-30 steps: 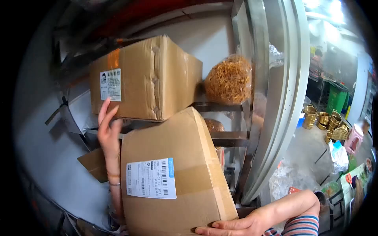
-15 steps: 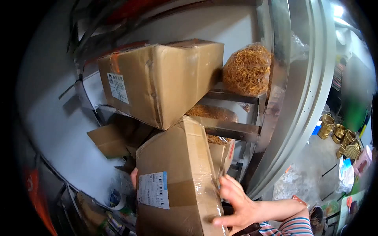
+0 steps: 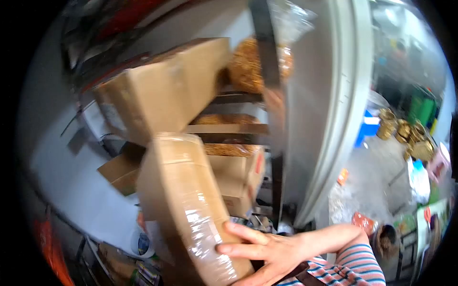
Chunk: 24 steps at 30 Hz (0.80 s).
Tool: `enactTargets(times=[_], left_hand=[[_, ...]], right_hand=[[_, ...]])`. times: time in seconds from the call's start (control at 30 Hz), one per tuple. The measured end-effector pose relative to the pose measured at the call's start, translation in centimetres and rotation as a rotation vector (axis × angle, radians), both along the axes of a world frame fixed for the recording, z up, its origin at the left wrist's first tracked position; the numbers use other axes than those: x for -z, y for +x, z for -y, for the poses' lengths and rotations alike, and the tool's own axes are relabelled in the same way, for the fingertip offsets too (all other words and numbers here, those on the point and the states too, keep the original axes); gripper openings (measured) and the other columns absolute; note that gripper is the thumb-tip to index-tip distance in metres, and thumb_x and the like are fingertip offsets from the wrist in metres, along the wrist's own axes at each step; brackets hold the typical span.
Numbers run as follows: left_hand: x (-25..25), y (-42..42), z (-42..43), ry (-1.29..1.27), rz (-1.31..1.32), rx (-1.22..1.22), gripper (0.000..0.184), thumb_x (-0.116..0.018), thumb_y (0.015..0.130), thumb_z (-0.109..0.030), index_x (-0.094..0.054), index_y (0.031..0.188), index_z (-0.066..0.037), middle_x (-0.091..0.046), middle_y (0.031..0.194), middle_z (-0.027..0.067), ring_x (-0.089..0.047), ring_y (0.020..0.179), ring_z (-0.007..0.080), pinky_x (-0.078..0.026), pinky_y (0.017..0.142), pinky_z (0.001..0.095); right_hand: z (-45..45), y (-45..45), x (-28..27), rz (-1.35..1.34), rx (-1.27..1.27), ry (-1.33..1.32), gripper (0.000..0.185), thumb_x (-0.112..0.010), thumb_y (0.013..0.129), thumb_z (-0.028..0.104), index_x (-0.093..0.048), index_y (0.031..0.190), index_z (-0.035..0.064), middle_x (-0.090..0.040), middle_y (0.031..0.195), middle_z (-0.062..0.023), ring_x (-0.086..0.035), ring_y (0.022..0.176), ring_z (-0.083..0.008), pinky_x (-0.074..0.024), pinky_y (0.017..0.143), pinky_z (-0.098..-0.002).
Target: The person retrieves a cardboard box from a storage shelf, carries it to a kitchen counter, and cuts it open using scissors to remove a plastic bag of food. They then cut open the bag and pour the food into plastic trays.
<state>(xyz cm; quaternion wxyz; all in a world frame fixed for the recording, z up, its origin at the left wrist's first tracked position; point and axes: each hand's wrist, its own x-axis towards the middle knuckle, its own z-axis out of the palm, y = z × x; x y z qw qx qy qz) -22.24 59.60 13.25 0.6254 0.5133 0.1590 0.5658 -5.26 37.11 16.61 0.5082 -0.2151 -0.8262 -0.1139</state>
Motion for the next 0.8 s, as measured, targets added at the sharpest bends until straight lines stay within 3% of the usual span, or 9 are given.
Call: enactTargets(times=[0.13, 0.33, 0.4, 0.43, 0.5, 0.57, 0.67, 0.73, 0.8], left_hand=[[-1.6, 4.3, -1.0, 0.102, -0.100, 0.032, 0.058, -0.048, 0.090, -0.042, -0.042, 0.134, -0.005, -0.044, 0.134, 0.0113, -0.043, 0.123, 0.0246, -0.034, 0.102, 0.0394], [-3.7, 13.3, 0.1, 0.223, -0.165, 0.153, 0.060, -0.050, 0.089, -0.045, -0.043, 0.133, -0.005, -0.046, 0.132, 0.0112, -0.044, 0.121, 0.0248, -0.036, 0.101, 0.0400], [-4.3, 15.6, 1.0, 0.255, -0.173, 0.218, 0.061, -0.050, 0.088, -0.046, -0.044, 0.133, -0.005, -0.047, 0.131, 0.0112, -0.045, 0.120, 0.0249, -0.036, 0.100, 0.0402], [-4.6, 16.7, 1.5, 0.265, -0.172, 0.255, 0.061, -0.051, 0.088, -0.047, -0.044, 0.133, -0.005, -0.047, 0.131, 0.0112, -0.045, 0.120, 0.0249, -0.036, 0.100, 0.0403], [-5.0, 19.1, 2.8, 0.305, -0.162, 0.357, 0.062, -0.051, 0.088, -0.048, -0.044, 0.132, -0.005, -0.048, 0.130, 0.0112, -0.046, 0.119, 0.0250, -0.037, 0.100, 0.0405], [-5.2, 20.9, 4.1, 0.337, -0.154, 0.465, 0.063, -0.052, 0.087, -0.049, -0.045, 0.132, -0.005, -0.049, 0.130, 0.0111, -0.046, 0.119, 0.0250, -0.038, 0.099, 0.0407], [-5.7, 23.0, 6.1, 0.355, -0.136, 0.620, 0.064, -0.052, 0.086, -0.051, -0.045, 0.131, -0.005, -0.050, 0.128, 0.0111, -0.047, 0.118, 0.0251, -0.038, 0.099, 0.0410], [-5.8, 24.2, 7.4, 0.364, -0.126, 0.724, 0.065, -0.053, 0.086, -0.052, -0.046, 0.131, -0.005, -0.050, 0.128, 0.0111, -0.048, 0.117, 0.0252, -0.039, 0.098, 0.0412], [-5.8, 25.5, 9.0, 0.370, -0.117, 0.845, 0.066, -0.053, 0.085, -0.053, -0.046, 0.130, -0.005, -0.051, 0.127, 0.0111, -0.049, 0.116, 0.0253, -0.040, 0.098, 0.0414]], right_hand=[[3.4, -1.9, -1.8, -0.192, -0.106, -0.127, 0.045, -0.044, 0.095, 0.045, -0.063, 0.121, 0.0130, -0.013, 0.152, -0.0250, -0.008, 0.140, -0.0443, -0.0123, 0.110, -0.0576], [6.7, -3.1, -1.0, -0.648, -0.778, -0.541, 0.106, -0.071, 0.081, 0.036, 0.005, 0.146, -0.0011, -0.011, 0.152, -0.0215, -0.017, 0.140, -0.0266, -0.0194, 0.110, -0.0421], [7.7, -3.6, -2.3, -0.551, -0.428, -0.402, 0.120, -0.075, 0.076, 0.039, 0.015, 0.145, 0.0003, -0.011, 0.152, -0.0216, -0.019, 0.139, -0.0277, -0.0215, 0.109, -0.0399], [7.8, -4.3, -2.8, -0.470, -0.077, -0.263, 0.122, -0.077, 0.074, 0.042, 0.012, 0.146, -0.0002, -0.011, 0.152, -0.0217, -0.020, 0.139, -0.0287, -0.0221, 0.109, -0.0392], [7.4, -6.3, -2.1, -0.558, 0.136, -0.081, 0.124, -0.079, 0.070, 0.045, 0.008, 0.146, -0.0007, -0.016, 0.150, -0.0226, -0.023, 0.138, -0.0296, -0.0235, 0.109, -0.0381], [9.9, -7.7, -3.0, -0.632, 0.557, -0.154, 0.124, -0.081, 0.067, 0.044, 0.002, 0.147, -0.0004, -0.023, 0.148, -0.0234, -0.029, 0.135, -0.0303, -0.0266, 0.108, -0.0393], [10.0, -8.4, -2.8, -0.873, 0.588, -0.003, 0.101, -0.077, 0.070, 0.031, -0.015, 0.146, 0.0051, -0.037, 0.137, -0.0228, -0.040, 0.126, -0.0321, -0.0332, 0.103, -0.0402], [11.8, -7.9, -2.3, -1.017, 0.549, -0.173, 0.112, -0.075, 0.073, 0.030, 0.003, 0.148, 0.0012, -0.023, 0.148, -0.0169, -0.026, 0.135, -0.0218, -0.0251, 0.108, -0.0372], [13.0, -7.7, -1.1, -1.104, 0.634, -0.115, 0.111, -0.076, 0.073, 0.024, 0.003, 0.148, 0.0034, -0.028, 0.145, -0.0154, -0.028, 0.133, -0.0221, -0.0249, 0.108, -0.0374]])
